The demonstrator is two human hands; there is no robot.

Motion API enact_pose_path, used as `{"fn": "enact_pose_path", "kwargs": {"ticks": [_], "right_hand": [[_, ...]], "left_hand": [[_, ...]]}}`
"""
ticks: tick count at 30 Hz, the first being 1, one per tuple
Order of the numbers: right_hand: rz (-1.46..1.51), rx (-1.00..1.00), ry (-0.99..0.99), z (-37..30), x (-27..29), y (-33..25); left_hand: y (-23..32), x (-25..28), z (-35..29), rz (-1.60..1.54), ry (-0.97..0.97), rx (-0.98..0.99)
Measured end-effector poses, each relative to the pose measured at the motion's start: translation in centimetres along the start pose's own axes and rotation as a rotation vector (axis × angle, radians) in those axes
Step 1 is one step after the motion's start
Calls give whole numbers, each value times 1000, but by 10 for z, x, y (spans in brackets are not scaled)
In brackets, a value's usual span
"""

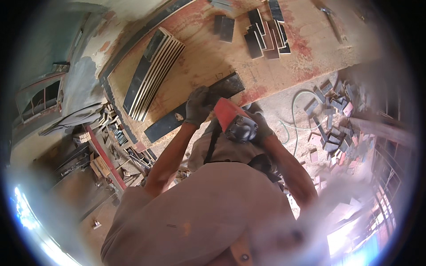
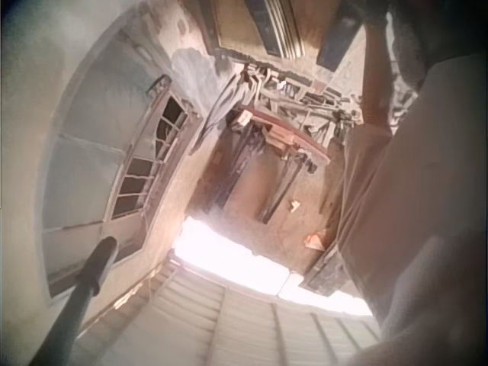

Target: The person sorts through a pile of small wood pieces on the floor, then stands and uses a handheld electric sander to smooth the edges of several pieces on a workbench. The person handles each piece individually, sanding multiple sides before placing it aside.

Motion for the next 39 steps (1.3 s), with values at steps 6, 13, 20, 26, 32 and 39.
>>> {"fn": "enact_pose_path", "kwargs": {"ticks": [6,13,20,26,32,39], "right_hand": [[-157,129,-9,-7,-10,33],[454,-163,-74,-33,-14,73],[852,-218,225,-129,5,182],[-308,-373,300,-151,36,168],[-537,-409,330,-181,24,166],[-472,-599,254,-200,8,171]], "left_hand": [[-4,-3,-3,-10,14,-11],[8,4,-4,123,-69,59],[-29,45,12,191,-69,54],[-104,80,76,338,-76,288],[-178,13,82,444,-285,480],[-198,5,90,483,-200,369]]}}
Point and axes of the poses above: each hand's wrist, its own z-axis towards the middle knuckle, its own x-axis out of the back of the hand, y = z × x, the point moved 8 cm from there along z, towards the middle knuckle, and after that the axes turned 4 degrees about -x, right-handed, at the moved point
